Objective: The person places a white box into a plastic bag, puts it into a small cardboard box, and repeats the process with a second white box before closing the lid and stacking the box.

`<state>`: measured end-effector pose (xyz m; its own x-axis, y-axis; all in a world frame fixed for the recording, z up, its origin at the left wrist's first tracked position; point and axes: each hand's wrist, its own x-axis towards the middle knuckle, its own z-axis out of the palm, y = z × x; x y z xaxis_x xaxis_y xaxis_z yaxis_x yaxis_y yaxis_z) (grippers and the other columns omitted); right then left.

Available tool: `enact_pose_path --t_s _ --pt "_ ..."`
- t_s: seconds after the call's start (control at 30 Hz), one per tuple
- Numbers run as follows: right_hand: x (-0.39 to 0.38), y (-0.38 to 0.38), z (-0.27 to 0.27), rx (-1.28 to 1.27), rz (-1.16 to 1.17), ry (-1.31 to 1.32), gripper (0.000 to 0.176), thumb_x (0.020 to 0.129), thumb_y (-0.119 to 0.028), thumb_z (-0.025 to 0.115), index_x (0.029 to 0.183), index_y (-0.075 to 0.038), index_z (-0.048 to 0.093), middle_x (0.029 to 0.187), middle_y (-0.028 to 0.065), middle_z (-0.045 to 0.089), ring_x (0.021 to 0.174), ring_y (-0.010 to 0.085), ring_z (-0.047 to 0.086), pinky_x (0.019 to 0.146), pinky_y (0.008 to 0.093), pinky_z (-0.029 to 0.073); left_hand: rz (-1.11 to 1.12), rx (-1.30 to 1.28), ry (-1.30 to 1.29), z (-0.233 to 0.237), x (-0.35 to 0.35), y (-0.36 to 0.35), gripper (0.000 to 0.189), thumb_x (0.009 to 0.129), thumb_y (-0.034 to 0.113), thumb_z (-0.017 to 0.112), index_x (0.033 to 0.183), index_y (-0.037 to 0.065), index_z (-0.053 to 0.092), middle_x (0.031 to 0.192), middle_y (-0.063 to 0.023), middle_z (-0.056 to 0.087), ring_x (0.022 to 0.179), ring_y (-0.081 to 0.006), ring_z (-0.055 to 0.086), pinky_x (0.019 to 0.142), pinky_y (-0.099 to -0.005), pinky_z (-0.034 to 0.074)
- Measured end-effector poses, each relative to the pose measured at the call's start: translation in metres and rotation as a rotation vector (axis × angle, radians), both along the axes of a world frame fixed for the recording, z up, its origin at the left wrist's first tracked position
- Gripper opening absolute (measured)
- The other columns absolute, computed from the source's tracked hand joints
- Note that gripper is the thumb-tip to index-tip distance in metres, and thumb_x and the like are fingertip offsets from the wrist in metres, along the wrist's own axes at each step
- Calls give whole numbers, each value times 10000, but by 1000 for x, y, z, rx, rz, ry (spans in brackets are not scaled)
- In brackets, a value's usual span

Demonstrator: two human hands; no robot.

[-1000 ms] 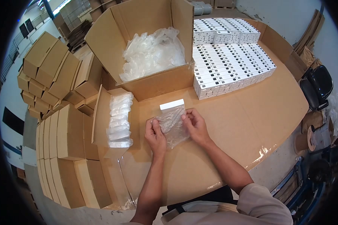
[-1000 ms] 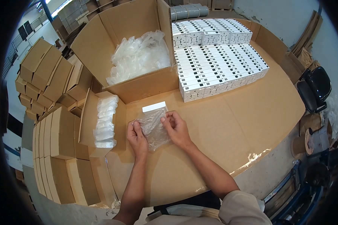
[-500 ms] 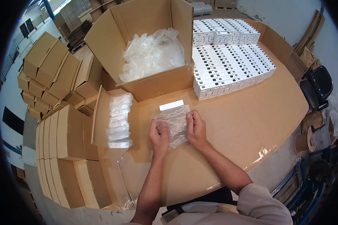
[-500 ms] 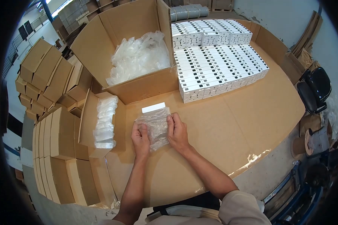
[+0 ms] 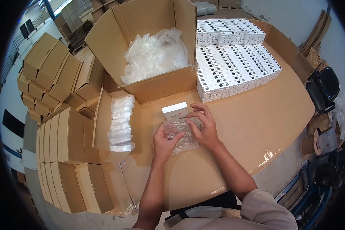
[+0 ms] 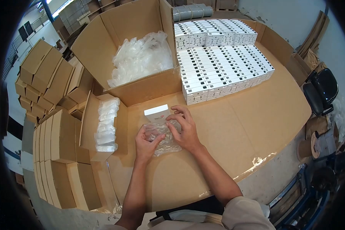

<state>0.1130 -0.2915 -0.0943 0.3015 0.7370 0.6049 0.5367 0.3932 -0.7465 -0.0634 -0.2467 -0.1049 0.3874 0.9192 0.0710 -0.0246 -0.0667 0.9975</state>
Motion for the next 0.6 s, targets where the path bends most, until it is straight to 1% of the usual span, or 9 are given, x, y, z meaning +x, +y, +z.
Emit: enact_pose_path --t_s 0.03,0.13,0.23,0.33,0.47,0.53,0.6 --pt "0 0 -1 6 -7 4 181 831 -2 788 997 -38 724 1289 149 597 1101 292 610 884 403 524 0 14 6 -1 0 0 423 829 6 855 1175 17 613 1004 -38 701 905 -88 668 761 -256 563" --pt "-1 -2 4 8 -12 8 154 831 13 780 966 -31 720 1268 137 617 1109 290 608 869 397 529 -3 -18 23 -1 -2 1 405 829 23 861 1156 26 623 980 -35 705 893 -84 666 760 -252 557" --pt "1 -2 3 26 -20 -36 151 830 13 781 960 -31 717 1266 131 618 1112 296 604 873 399 527 11 -60 83 11 -2 -1 358 831 35 861 1110 26 637 977 -43 716 886 -91 671 775 -254 549" --pt "0 -2 4 33 -26 -80 156 823 6 792 953 -32 715 1262 131 618 1114 313 600 880 400 525 59 20 95 6 0 3 307 839 55 857 1069 18 657 969 -54 731 879 -101 677 770 -258 544" --pt "-1 -4 4 52 -53 -139 169 783 20 805 918 -34 721 1167 118 627 1056 305 596 846 398 516 79 36 174 -10 -4 9 281 855 66 842 1071 0 676 970 -64 741 878 -109 681 769 -264 545" --pt "1 -3 -1 63 -73 -191 177 759 30 809 901 -35 725 1106 111 629 1019 295 593 818 395 510 81 25 224 -8 -5 9 281 864 68 832 1087 -7 679 965 -65 742 874 -108 681 763 -263 546" --pt "0 -4 -1 65 -84 -207 188 737 31 816 888 -42 730 1029 99 629 981 289 590 802 400 503 76 -13 211 -5 -4 9 278 868 63 825 1092 -10 677 968 -67 741 867 -107 681 756 -263 547"
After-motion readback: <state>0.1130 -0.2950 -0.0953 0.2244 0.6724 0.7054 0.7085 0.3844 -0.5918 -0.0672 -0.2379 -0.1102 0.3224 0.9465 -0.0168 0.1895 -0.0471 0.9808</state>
